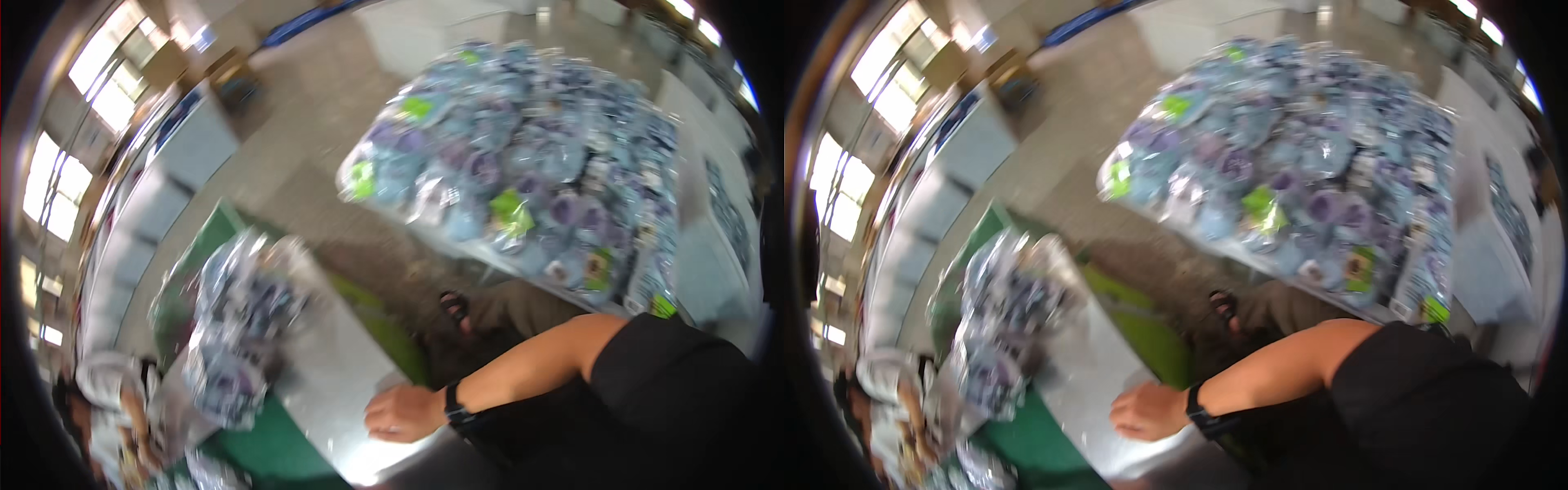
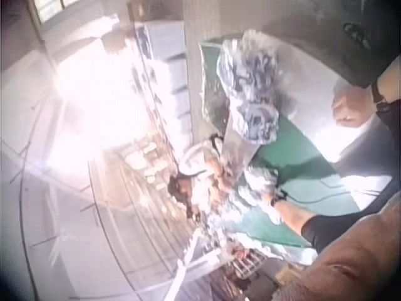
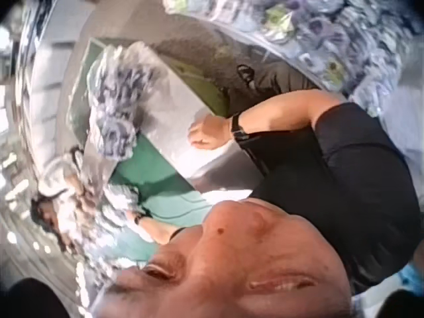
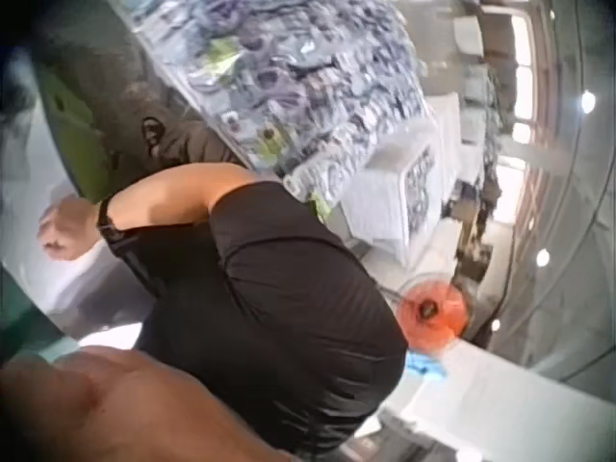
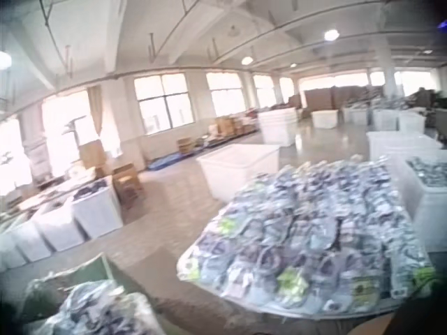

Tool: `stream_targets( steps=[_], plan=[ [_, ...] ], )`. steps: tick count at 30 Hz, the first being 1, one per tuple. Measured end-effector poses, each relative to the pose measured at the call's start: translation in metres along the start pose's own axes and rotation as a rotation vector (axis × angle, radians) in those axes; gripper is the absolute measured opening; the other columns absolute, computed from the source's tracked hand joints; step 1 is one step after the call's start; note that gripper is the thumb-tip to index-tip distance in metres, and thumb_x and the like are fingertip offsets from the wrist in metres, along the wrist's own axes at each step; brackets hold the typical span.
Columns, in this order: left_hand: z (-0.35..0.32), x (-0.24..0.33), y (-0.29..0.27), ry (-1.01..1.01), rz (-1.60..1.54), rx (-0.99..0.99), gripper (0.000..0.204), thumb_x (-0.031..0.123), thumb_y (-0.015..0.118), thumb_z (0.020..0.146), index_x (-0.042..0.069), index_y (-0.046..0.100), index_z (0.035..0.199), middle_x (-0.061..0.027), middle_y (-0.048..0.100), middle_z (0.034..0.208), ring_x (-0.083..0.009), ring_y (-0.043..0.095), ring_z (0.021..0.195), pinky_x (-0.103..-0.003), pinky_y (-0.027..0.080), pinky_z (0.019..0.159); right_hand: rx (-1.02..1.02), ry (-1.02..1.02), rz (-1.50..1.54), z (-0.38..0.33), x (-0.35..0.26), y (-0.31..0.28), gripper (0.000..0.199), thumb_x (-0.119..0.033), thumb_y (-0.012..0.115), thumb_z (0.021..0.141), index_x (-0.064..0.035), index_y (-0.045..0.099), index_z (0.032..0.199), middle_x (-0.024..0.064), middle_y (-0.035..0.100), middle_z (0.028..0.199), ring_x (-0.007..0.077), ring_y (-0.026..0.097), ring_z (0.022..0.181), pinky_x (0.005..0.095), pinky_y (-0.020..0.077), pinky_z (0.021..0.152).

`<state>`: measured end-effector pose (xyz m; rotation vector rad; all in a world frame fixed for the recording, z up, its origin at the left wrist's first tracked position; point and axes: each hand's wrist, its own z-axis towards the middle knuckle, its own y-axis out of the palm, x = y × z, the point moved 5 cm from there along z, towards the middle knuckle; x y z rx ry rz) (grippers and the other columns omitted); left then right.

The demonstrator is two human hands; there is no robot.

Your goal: The person repeatedly picks packaged slippers from a large pile on a table and places them onto a moving conveyor belt. The task involves continuous pick-and-place handling of identical items in a warehouse setting.

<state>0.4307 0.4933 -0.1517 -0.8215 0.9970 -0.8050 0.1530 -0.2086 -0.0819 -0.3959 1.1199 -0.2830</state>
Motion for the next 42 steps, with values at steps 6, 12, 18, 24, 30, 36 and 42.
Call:
stream_targets(
  steps=[6, 12, 18, 24, 30, 36, 42],
  plan=[
    [-0.060, 0.047, -0.132, -0.300, -0.251, -0.034, 0.051, 0.034, 0.065, 0.087, 0.000, 0.057, 0.124, -0.0200, 0.067, 0.116, -0.0340, 0.060, 0.118, -0.049, 0.048, 0.098, -0.005, -0.001, 0.001, -0.004, -0.006, -0.005, 0.017, -0.020, 0.060, 0.092, -0.0065, 0.057, 0.083, 0.0092, 0.057, 0.082, 0.0318, 0.061, 0.082, 0.0450, 0.0494, 0.069],
    [-0.118, 0.061, -0.159, -0.355, -0.355, -0.053, 0.069, 0.042, 0.076, 0.081, -0.005, 0.052, 0.125, -0.0240, 0.066, 0.114, -0.0374, 0.061, 0.116, -0.053, 0.048, 0.097, -0.009, 0.037, -0.026, 0.000, -0.005, -0.005, 0.016, -0.022, 0.060, 0.091, -0.0081, 0.059, 0.083, 0.0096, 0.060, 0.086, 0.0316, 0.063, 0.086, 0.0455, 0.0514, 0.070],
    [-0.202, 0.068, -0.152, -0.125, -0.358, 0.196, 0.078, 0.024, 0.075, 0.076, -0.006, 0.041, 0.140, -0.0256, 0.042, 0.140, -0.0405, 0.041, 0.129, -0.048, 0.030, 0.113, 0.006, -0.038, -0.019, 0.006, -0.007, 0.000, 0.014, -0.022, 0.061, 0.089, -0.0097, 0.063, 0.083, 0.0090, 0.064, 0.085, 0.0323, 0.064, 0.082, 0.0448, 0.0526, 0.072],
    [-0.288, 0.100, -0.206, -0.470, -1.788, -0.264, 0.044, 0.008, 0.059, 0.096, 0.009, 0.043, 0.137, -0.0120, 0.050, 0.128, -0.0229, 0.054, 0.110, -0.033, 0.050, 0.087, 0.012, -0.002, -0.016, 0.007, -0.012, -0.006, 0.012, -0.018, 0.061, 0.088, -0.0083, 0.064, 0.081, 0.0085, 0.064, 0.079, 0.0313, 0.063, 0.078, 0.0429, 0.0510, 0.068],
    [-0.306, 0.145, -0.259, -0.668, -1.833, -0.581, 0.084, 0.046, 0.065, 0.095, 0.021, 0.016, 0.158, -0.0210, 0.038, 0.148, -0.0386, 0.049, 0.126, -0.053, 0.047, 0.098, 0.021, 0.005, -0.043, 0.002, -0.010, -0.013, 0.012, -0.016, 0.061, 0.088, -0.0069, 0.064, 0.080, 0.0089, 0.063, 0.077, 0.0311, 0.063, 0.076, 0.0425, 0.0505, 0.067],
    [-0.286, 0.166, -0.250, -0.590, -1.950, -0.523, 0.059, 0.042, 0.061, 0.093, 0.003, 0.045, 0.135, -0.0139, 0.058, 0.128, -0.0331, 0.061, 0.110, -0.046, 0.051, 0.095, -0.009, 0.023, -0.025, 0.005, -0.015, -0.011, 0.015, -0.020, 0.065, 0.087, -0.0060, 0.065, 0.081, 0.0084, 0.065, 0.078, 0.0302, 0.065, 0.076, 0.0421, 0.0510, 0.068],
    [-0.311, 0.193, -0.354, -0.536, -2.295, -0.758, 0.034, 0.041, 0.056, 0.096, 0.012, 0.066, 0.111, -0.0004, 0.072, 0.100, -0.0151, 0.068, 0.084, -0.029, 0.055, 0.069, -0.164, 0.175, 0.329, 0.014, -0.011, -0.030, 0.039, -0.025, 0.074, 0.084, -0.0063, 0.062, 0.117, 0.0106, 0.065, 0.101, 0.0277, 0.065, 0.098, 0.0413, 0.0518, 0.085]
  ],
)
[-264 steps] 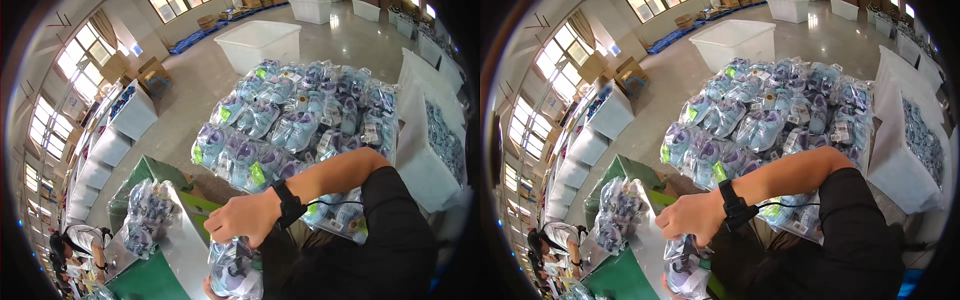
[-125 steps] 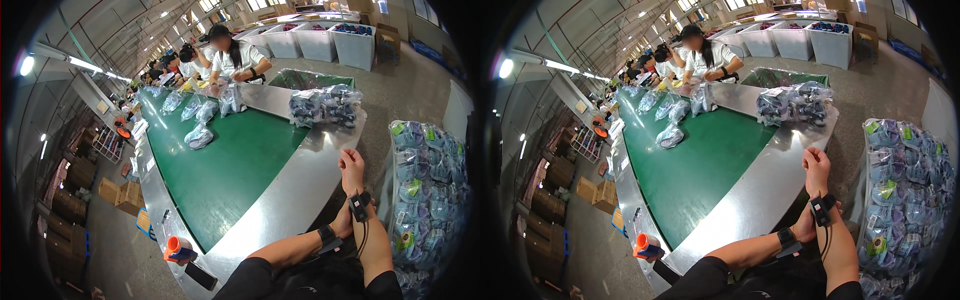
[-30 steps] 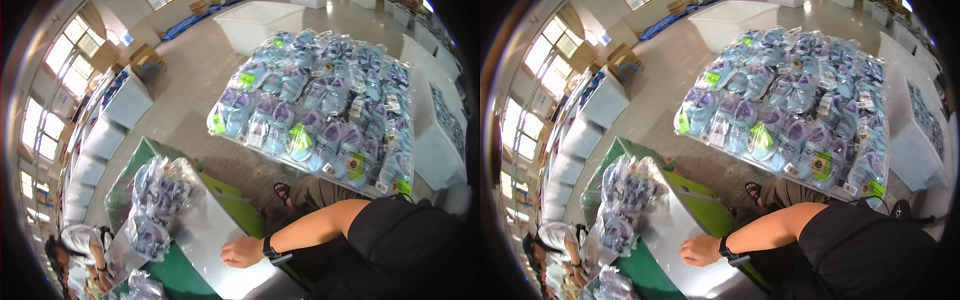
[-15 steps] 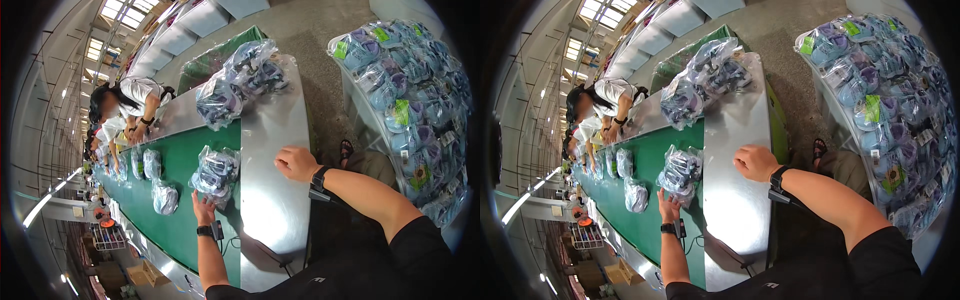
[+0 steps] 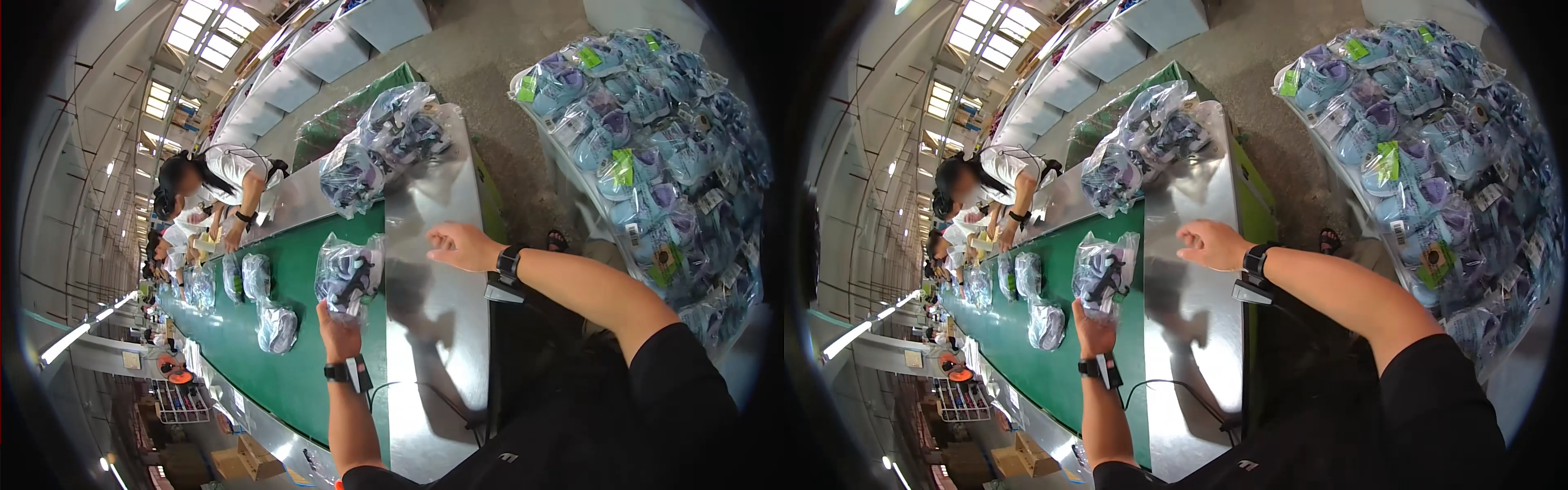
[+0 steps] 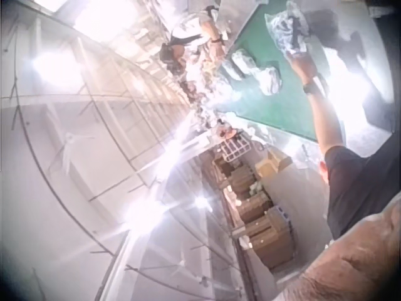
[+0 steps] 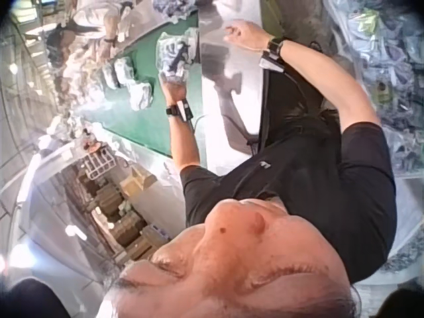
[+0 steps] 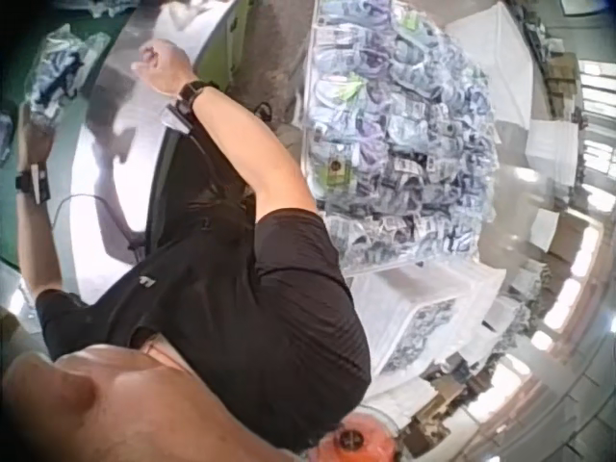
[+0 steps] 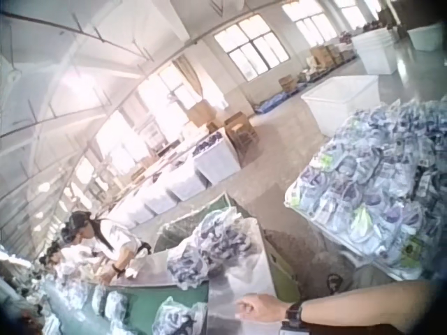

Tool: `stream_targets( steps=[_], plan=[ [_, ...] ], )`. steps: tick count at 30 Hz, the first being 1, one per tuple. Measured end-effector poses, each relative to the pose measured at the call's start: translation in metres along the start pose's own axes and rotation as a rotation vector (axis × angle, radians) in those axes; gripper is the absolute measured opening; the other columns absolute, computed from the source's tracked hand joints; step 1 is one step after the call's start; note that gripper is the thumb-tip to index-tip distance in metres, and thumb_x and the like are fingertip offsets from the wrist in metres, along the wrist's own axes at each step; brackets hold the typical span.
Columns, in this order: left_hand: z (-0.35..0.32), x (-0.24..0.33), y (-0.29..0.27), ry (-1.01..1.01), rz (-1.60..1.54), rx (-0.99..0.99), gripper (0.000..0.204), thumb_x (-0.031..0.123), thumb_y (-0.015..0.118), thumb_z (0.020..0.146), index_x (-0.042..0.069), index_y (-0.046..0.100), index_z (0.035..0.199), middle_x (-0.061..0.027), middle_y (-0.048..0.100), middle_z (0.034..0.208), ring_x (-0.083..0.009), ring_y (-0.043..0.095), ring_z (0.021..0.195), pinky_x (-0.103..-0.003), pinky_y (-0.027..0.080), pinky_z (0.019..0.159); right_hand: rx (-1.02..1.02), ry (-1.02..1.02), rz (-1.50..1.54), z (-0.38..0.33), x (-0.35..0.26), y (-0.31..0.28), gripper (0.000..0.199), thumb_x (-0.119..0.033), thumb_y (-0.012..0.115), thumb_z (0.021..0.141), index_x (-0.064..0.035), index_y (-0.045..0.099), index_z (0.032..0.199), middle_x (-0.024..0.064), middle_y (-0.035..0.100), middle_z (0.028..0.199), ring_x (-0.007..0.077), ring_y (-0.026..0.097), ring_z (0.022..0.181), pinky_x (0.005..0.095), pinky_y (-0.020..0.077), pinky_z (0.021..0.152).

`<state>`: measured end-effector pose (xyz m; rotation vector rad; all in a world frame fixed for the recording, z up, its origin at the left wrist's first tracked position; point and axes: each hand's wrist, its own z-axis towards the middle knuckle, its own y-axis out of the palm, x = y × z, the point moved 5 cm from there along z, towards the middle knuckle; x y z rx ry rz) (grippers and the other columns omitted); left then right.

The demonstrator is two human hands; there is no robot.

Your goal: The person repeatedly picks packaged slippers from a large pile on a table and places them onto a moving conveyor belt. The task involves continuous pick-and-place handling of identical items in a warehouse setting.

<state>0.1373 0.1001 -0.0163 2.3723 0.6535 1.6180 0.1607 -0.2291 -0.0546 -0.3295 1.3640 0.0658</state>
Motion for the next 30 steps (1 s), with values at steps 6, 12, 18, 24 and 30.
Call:
stream_targets(
  steps=[6, 12, 18, 24, 30],
  plan=[
    [-0.089, -0.031, 0.069, -0.141, 0.061, 0.063, 0.033, 0.045, 0.058, 0.095, 0.015, 0.066, 0.106, 0.0034, 0.068, 0.089, -0.0075, 0.063, 0.069, -0.020, 0.048, 0.055, -0.120, -0.695, -0.511, -0.045, -0.141, -0.026, 0.092, -0.023, 0.085, 0.068, -0.0151, 0.042, 0.148, 0.0128, 0.048, 0.139, 0.0341, 0.051, 0.126, 0.0440, 0.0440, 0.106],
    [-0.120, -0.087, 0.107, -0.253, 0.111, -0.156, 0.057, 0.053, 0.047, 0.098, 0.010, 0.052, 0.136, -0.0061, 0.064, 0.124, -0.0214, 0.062, 0.107, -0.036, 0.050, 0.089, -0.275, -0.817, -0.984, -0.094, -0.168, -0.049, 0.049, -0.026, 0.083, 0.065, -0.0091, 0.058, 0.104, 0.0068, 0.060, 0.102, 0.0276, 0.059, 0.104, 0.0380, 0.0558, 0.070],
    [-0.140, -0.110, 0.154, -0.139, 0.319, -0.352, 0.041, 0.036, 0.048, 0.103, 0.004, 0.053, 0.128, -0.0160, 0.064, 0.099, -0.0217, 0.065, 0.076, -0.032, 0.053, 0.061, -0.191, -0.456, -0.871, -0.100, -0.188, -0.163, 0.050, -0.035, 0.082, 0.060, -0.0017, 0.065, 0.094, 0.0152, 0.066, 0.099, 0.0341, 0.065, 0.099, 0.0459, 0.0549, 0.080],
    [-0.073, -0.149, 0.102, 0.046, 0.787, -0.322, 0.037, 0.021, 0.056, 0.104, -0.001, 0.056, 0.134, -0.0070, 0.068, 0.090, -0.0105, 0.064, 0.071, -0.022, 0.052, 0.059, 0.156, -0.350, -0.946, -0.105, -0.188, -0.357, 0.064, -0.042, 0.082, 0.065, 0.0028, 0.067, 0.108, 0.0208, 0.067, 0.103, 0.0368, 0.065, 0.096, 0.0419, 0.0528, 0.085],
    [-0.066, -0.155, 0.089, 0.164, 0.751, -0.020, 0.024, 0.018, 0.063, 0.099, 0.000, 0.063, 0.114, -0.0040, 0.066, 0.074, -0.0055, 0.054, 0.049, -0.017, 0.038, 0.041, 0.561, -0.009, -1.264, -0.116, -0.157, -0.551, 0.062, -0.042, 0.084, 0.068, -0.0027, 0.066, 0.112, 0.0172, 0.066, 0.102, 0.0344, 0.064, 0.095, 0.0395, 0.0510, 0.085]
  ],
)
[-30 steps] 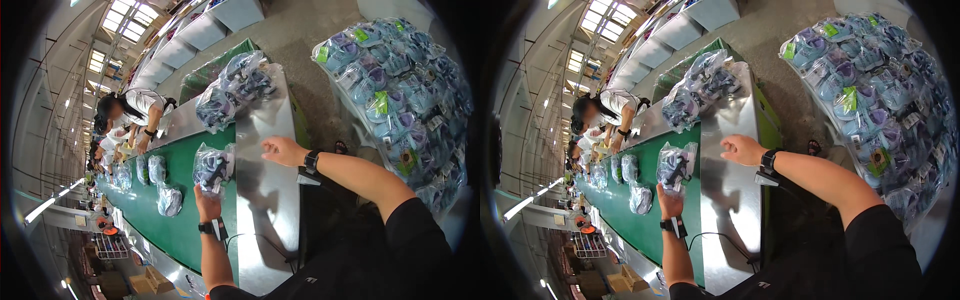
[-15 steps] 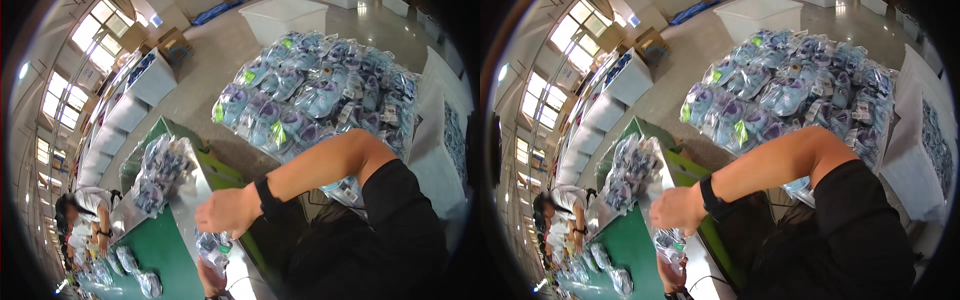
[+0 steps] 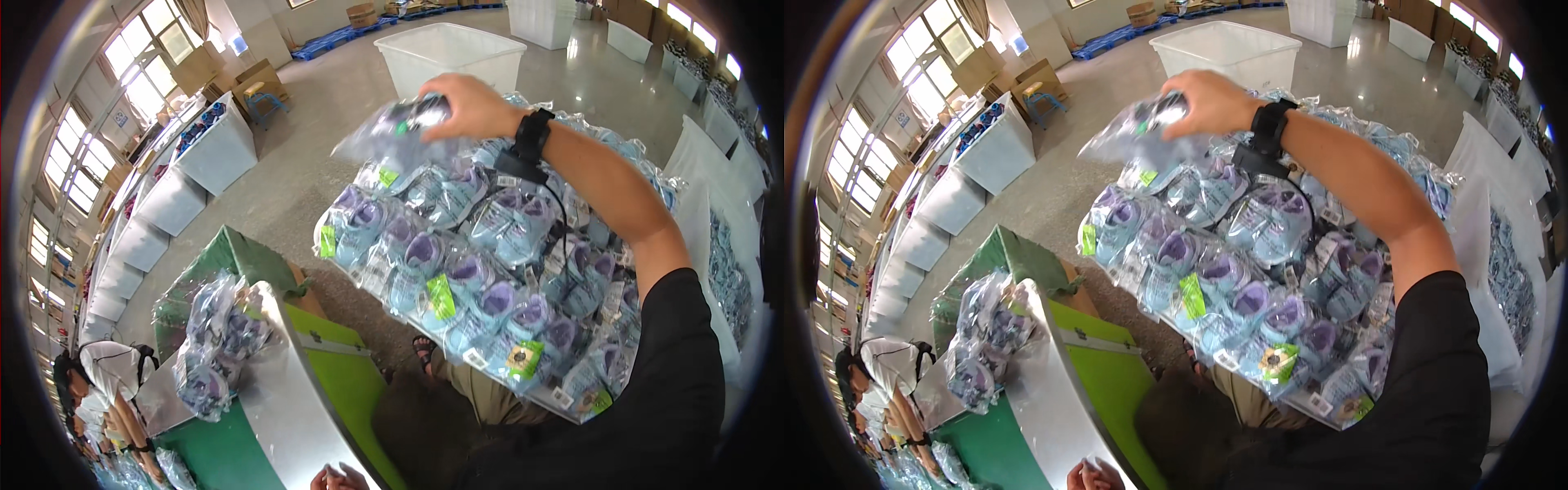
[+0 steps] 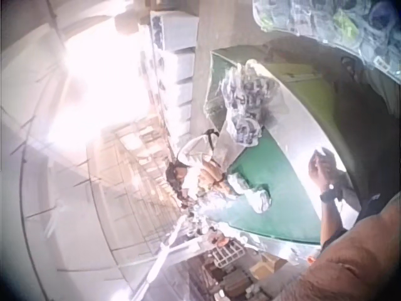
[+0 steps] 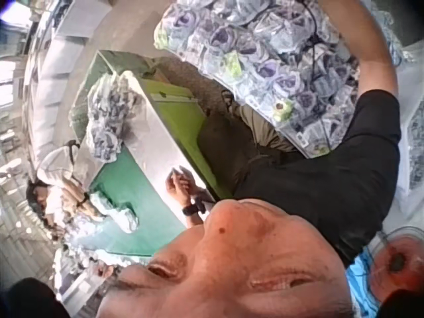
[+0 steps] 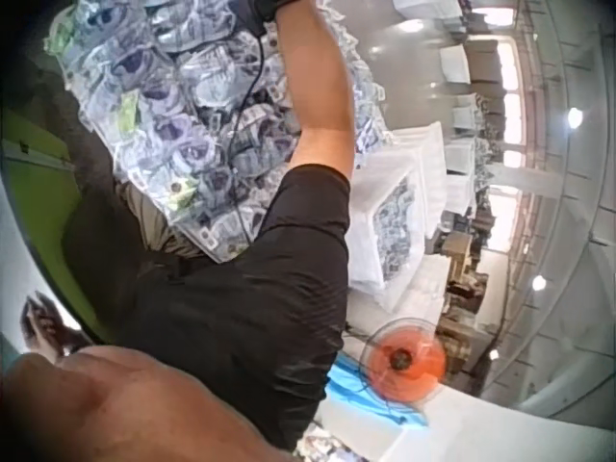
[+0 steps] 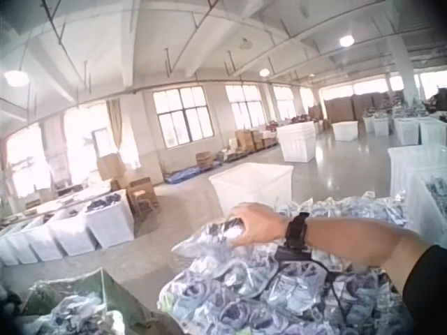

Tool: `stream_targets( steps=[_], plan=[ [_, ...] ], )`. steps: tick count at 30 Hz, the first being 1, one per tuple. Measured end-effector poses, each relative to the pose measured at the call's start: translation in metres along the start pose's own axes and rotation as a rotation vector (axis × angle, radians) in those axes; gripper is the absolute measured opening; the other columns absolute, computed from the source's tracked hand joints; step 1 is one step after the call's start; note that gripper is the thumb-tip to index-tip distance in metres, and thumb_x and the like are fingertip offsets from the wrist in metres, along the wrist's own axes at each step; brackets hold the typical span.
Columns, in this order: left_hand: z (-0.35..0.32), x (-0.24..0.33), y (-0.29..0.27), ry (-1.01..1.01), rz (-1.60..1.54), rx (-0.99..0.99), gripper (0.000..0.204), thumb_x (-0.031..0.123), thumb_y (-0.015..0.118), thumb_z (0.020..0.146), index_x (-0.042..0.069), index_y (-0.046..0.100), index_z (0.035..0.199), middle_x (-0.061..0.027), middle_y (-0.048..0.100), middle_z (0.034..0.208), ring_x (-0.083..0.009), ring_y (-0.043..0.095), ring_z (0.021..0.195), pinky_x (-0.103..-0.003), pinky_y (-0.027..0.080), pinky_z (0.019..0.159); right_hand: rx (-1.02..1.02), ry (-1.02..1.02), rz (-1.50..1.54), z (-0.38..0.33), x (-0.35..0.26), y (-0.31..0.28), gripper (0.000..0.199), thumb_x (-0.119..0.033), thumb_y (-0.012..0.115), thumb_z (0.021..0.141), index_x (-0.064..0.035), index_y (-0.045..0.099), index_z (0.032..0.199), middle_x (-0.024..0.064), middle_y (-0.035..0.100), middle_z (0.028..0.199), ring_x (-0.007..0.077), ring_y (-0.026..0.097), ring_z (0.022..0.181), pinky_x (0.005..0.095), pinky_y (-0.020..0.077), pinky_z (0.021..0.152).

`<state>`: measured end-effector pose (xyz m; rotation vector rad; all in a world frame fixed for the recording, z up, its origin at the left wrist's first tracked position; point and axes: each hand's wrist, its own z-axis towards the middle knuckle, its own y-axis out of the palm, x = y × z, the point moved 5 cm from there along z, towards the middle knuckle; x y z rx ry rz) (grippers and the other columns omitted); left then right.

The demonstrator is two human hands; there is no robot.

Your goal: The person repeatedly picks packaged slippers from a large pile on a table and places them onto a moving conveyor belt. The task involves continuous pick-and-place handling of identical items in a warehouse setting.

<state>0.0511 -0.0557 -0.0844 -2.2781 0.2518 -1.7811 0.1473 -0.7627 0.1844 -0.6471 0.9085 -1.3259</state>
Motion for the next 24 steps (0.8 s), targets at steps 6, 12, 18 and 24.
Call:
stream_targets(
  steps=[6, 12, 18, 24],
  plan=[
    [0.014, -0.033, -0.019, -0.045, 0.020, 0.055, 0.020, 0.013, 0.060, 0.100, -0.003, 0.062, 0.112, -0.0042, 0.063, 0.069, -0.0042, 0.049, 0.045, -0.017, 0.034, 0.038, 0.234, 0.191, -0.504, 0.040, 0.156, 0.019, 0.065, -0.041, 0.080, 0.071, -0.0072, 0.061, 0.123, 0.0137, 0.061, 0.119, 0.0325, 0.060, 0.110, 0.0424, 0.0515, 0.092],
    [0.028, -0.068, -0.042, -0.033, 0.058, 0.084, 0.017, 0.013, 0.059, 0.100, -0.003, 0.061, 0.107, -0.0039, 0.061, 0.068, -0.0044, 0.046, 0.043, -0.018, 0.033, 0.036, 0.115, 0.529, -0.450, 0.015, 0.241, 0.110, 0.069, -0.048, 0.078, 0.077, -0.0065, 0.056, 0.128, 0.0200, 0.058, 0.122, 0.0372, 0.057, 0.118, 0.0455, 0.0492, 0.098],
    [0.018, -0.040, -0.026, -0.069, 0.024, 0.037, 0.022, 0.013, 0.062, 0.099, -0.003, 0.061, 0.114, -0.0055, 0.064, 0.072, -0.0058, 0.051, 0.048, -0.017, 0.039, 0.042, -0.074, 0.370, -0.126, -0.037, 0.208, 0.154, 0.051, -0.038, 0.075, 0.081, -0.0013, 0.066, 0.115, 0.0219, 0.065, 0.115, 0.0353, 0.062, 0.111, 0.0439, 0.0495, 0.096],
    [0.027, -0.036, -0.010, 0.004, -0.054, -0.070, 0.024, 0.012, 0.063, 0.098, -0.002, 0.061, 0.117, -0.0043, 0.065, 0.081, -0.0073, 0.057, 0.055, -0.016, 0.044, 0.047, -0.220, 0.179, 0.106, -0.052, 0.108, 0.096, 0.038, -0.030, 0.074, 0.080, 0.0003, 0.069, 0.104, 0.0173, 0.069, 0.097, 0.0306, 0.067, 0.092, 0.0403, 0.0531, 0.082]
  ],
)
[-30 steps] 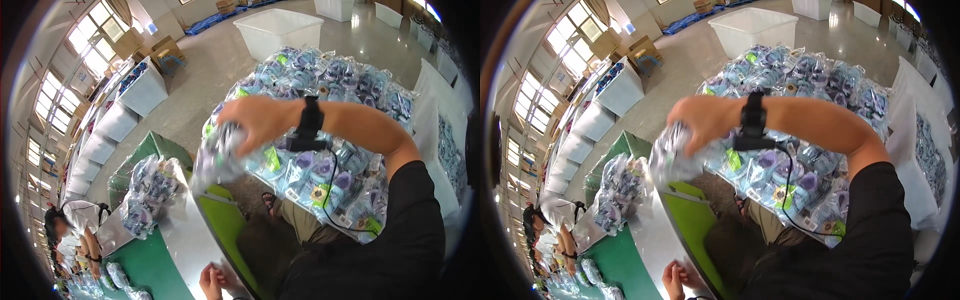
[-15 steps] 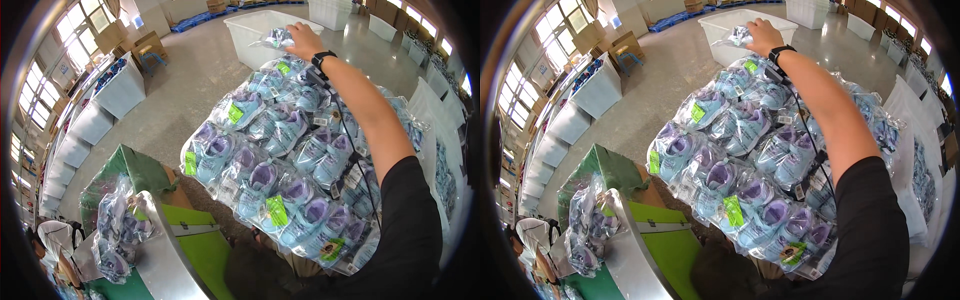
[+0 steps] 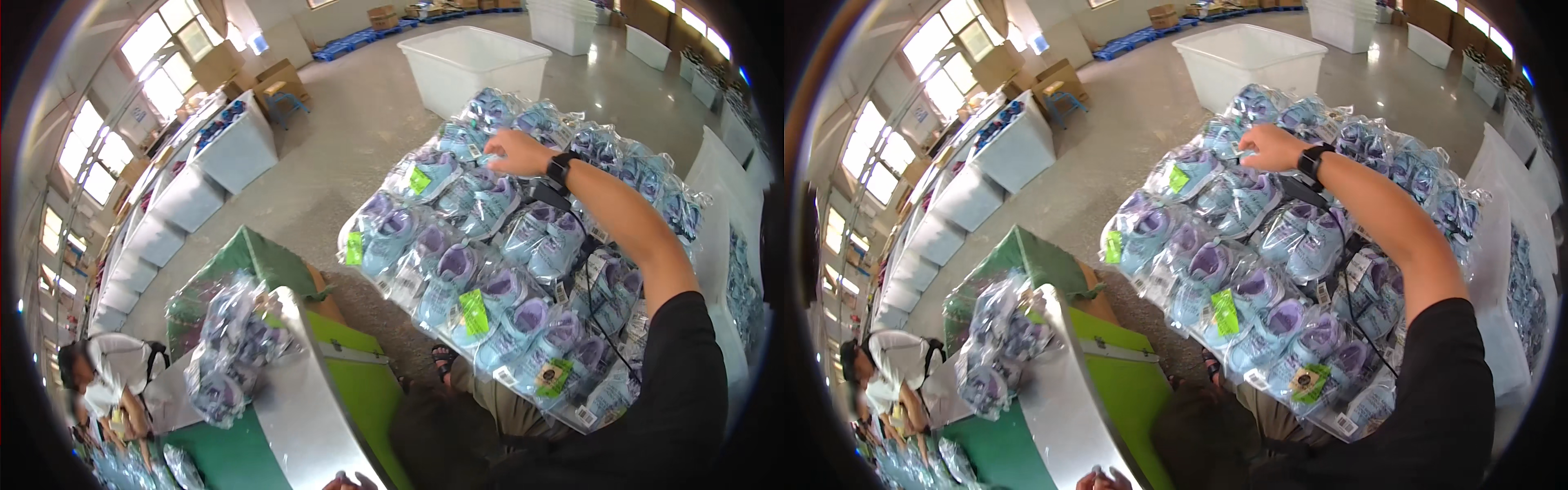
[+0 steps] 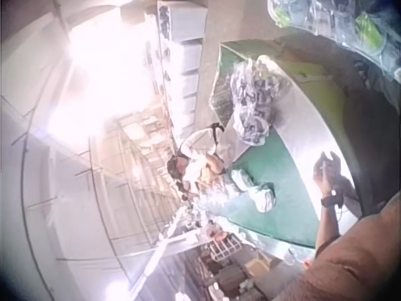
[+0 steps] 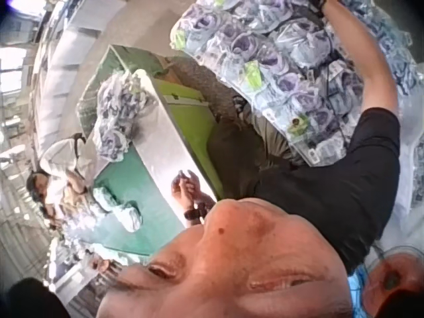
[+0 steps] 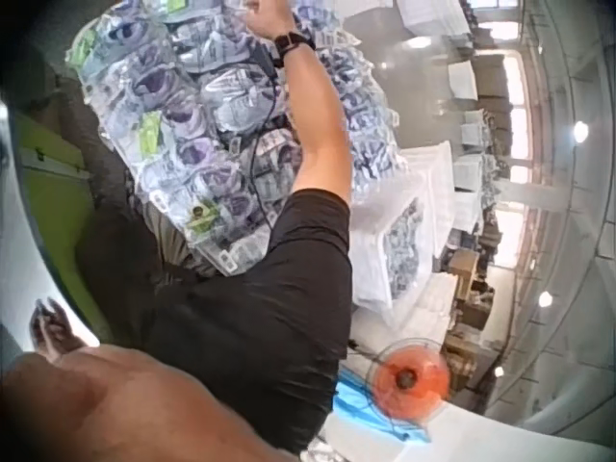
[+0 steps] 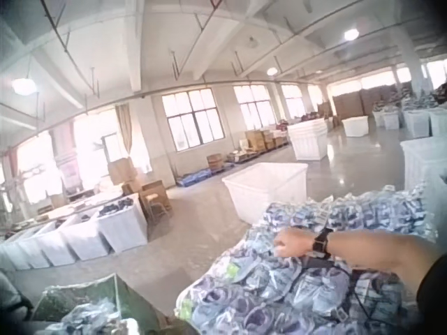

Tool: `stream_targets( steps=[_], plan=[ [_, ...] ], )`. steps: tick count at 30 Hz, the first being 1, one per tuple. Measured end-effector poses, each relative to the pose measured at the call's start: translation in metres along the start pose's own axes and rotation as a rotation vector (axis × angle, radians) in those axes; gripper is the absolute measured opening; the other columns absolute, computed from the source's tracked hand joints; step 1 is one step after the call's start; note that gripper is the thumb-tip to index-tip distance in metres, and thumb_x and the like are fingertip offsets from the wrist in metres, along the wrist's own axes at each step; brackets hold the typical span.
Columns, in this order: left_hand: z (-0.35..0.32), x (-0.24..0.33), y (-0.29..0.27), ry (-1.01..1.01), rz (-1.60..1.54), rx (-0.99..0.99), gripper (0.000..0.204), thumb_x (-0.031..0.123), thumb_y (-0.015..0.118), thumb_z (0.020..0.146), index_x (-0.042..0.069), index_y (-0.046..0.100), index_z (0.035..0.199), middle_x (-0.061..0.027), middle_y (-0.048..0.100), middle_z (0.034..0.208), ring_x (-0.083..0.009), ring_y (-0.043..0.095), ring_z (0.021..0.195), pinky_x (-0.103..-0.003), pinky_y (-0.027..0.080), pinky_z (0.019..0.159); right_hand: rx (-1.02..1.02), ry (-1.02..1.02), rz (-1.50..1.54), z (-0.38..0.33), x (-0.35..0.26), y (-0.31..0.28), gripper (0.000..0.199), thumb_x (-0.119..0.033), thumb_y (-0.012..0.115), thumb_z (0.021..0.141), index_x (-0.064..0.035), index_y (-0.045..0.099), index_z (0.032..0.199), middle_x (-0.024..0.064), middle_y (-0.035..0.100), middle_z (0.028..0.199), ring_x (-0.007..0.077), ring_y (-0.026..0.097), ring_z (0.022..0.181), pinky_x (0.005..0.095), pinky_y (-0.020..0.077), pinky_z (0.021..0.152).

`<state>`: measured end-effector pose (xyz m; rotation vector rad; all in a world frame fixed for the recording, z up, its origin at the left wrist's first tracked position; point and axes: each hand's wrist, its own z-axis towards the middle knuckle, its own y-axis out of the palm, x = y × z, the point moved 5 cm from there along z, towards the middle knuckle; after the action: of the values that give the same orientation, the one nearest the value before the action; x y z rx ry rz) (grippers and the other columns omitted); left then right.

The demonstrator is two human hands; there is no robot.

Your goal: The person repeatedly picks packaged slippers from a large pile on a table and places them onto a moving conveyor belt. The task involves continuous pick-and-place handling of identical items in a warehouse setting.

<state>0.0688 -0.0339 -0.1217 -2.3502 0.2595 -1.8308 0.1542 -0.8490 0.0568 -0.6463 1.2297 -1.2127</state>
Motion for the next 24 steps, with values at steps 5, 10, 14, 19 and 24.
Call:
stream_targets(
  steps=[5, 10, 14, 19, 24],
  plan=[
    [-0.009, 0.045, 0.011, -0.038, -0.089, -0.126, 0.029, 0.005, 0.066, 0.092, -0.008, 0.063, 0.118, -0.0110, 0.069, 0.088, -0.0128, 0.064, 0.070, -0.024, 0.052, 0.059, -0.086, -0.377, 0.030, -0.044, -0.145, -0.026, 0.034, -0.026, 0.073, 0.081, -0.0003, 0.067, 0.102, 0.0146, 0.066, 0.093, 0.0307, 0.063, 0.084, 0.0413, 0.0498, 0.077],
    [-0.025, 0.053, -0.046, 0.019, -0.041, -0.114, 0.030, 0.012, 0.062, 0.098, -0.005, 0.060, 0.122, -0.0069, 0.070, 0.092, -0.0104, 0.065, 0.076, -0.024, 0.053, 0.067, -0.174, -0.456, 0.128, -0.145, -0.264, -0.047, 0.040, -0.008, 0.078, 0.069, -0.0024, 0.067, 0.106, 0.0162, 0.068, 0.106, 0.0351, 0.064, 0.102, 0.0428, 0.0501, 0.093],
    [-0.022, 0.026, -0.132, 0.209, 0.138, 0.206, 0.033, 0.017, 0.070, 0.090, 0.000, 0.066, 0.118, -0.0067, 0.070, 0.098, -0.0145, 0.065, 0.091, -0.031, 0.054, 0.080, -0.317, -0.568, 0.109, -0.212, -0.347, -0.066, 0.039, -0.015, 0.075, 0.068, -0.0033, 0.065, 0.104, 0.0157, 0.065, 0.097, 0.0362, 0.062, 0.093, 0.0443, 0.0488, 0.084],
    [-0.023, -0.002, -0.260, 0.245, 0.490, 0.654, 0.045, 0.025, 0.074, 0.083, -0.001, 0.064, 0.119, -0.0212, 0.065, 0.119, -0.0348, 0.060, 0.114, -0.043, 0.047, 0.100, -0.342, -0.489, 0.216, -0.230, -0.375, -0.059, 0.036, -0.016, 0.077, 0.069, -0.0019, 0.066, 0.101, 0.0150, 0.063, 0.092, 0.0342, 0.063, 0.085, 0.0412, 0.0501, 0.076],
    [0.019, -0.005, -0.350, 0.074, 0.864, 0.824, 0.075, 0.035, 0.075, 0.082, 0.005, 0.046, 0.144, -0.0233, 0.040, 0.151, -0.0419, 0.034, 0.140, -0.050, 0.032, 0.115, -0.241, -0.449, 0.196, -0.239, -0.369, -0.060, 0.034, -0.013, 0.078, 0.068, -0.0018, 0.068, 0.098, 0.0142, 0.065, 0.090, 0.0316, 0.064, 0.082, 0.0383, 0.0509, 0.074]
  ],
)
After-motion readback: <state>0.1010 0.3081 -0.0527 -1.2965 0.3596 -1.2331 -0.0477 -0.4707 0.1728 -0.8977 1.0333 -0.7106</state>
